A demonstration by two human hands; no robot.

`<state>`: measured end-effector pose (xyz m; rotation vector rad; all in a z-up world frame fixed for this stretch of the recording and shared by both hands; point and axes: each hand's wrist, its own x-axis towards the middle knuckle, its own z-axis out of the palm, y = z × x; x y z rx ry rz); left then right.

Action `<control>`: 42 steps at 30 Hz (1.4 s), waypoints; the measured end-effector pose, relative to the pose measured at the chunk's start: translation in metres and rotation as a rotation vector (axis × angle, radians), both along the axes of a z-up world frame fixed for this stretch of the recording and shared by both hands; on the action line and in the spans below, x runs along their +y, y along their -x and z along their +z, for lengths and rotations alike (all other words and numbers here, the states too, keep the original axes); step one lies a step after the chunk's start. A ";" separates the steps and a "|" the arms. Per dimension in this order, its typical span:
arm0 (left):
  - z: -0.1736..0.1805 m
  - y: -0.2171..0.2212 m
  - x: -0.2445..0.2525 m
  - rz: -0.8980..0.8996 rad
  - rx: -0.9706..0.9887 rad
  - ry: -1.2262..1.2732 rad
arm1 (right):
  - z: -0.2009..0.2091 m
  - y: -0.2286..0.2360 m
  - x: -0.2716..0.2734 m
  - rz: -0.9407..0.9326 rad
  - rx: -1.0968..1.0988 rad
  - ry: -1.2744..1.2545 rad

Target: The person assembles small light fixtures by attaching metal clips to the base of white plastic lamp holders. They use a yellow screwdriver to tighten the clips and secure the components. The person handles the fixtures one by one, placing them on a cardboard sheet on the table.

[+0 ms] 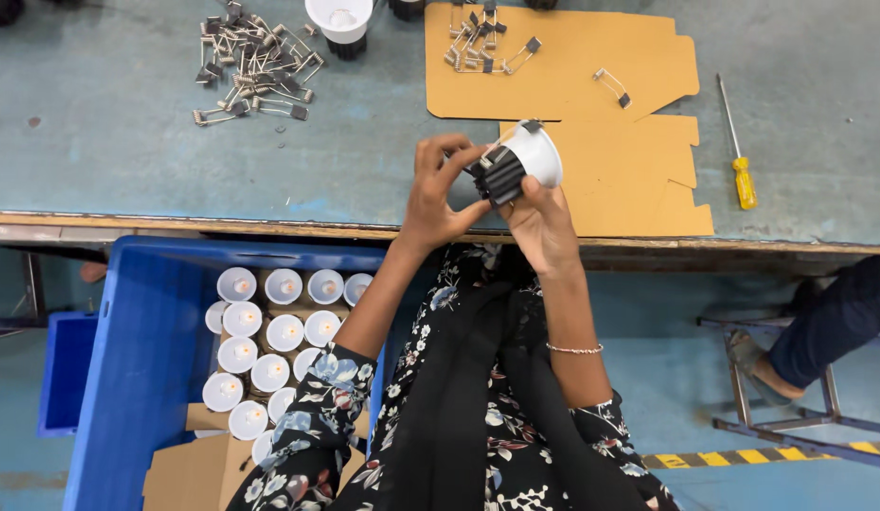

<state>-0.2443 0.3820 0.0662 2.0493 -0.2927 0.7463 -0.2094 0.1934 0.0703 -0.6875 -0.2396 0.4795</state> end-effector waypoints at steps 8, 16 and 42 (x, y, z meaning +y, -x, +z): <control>0.021 0.058 -0.054 0.285 -0.047 0.049 | -0.002 0.008 -0.014 0.142 0.026 -0.311; 0.046 0.062 -0.065 0.082 -0.018 0.203 | -0.013 0.018 -0.032 0.123 0.105 -0.079; -0.025 0.143 -0.050 -0.354 0.564 0.197 | -0.060 0.109 -0.088 0.584 0.063 0.921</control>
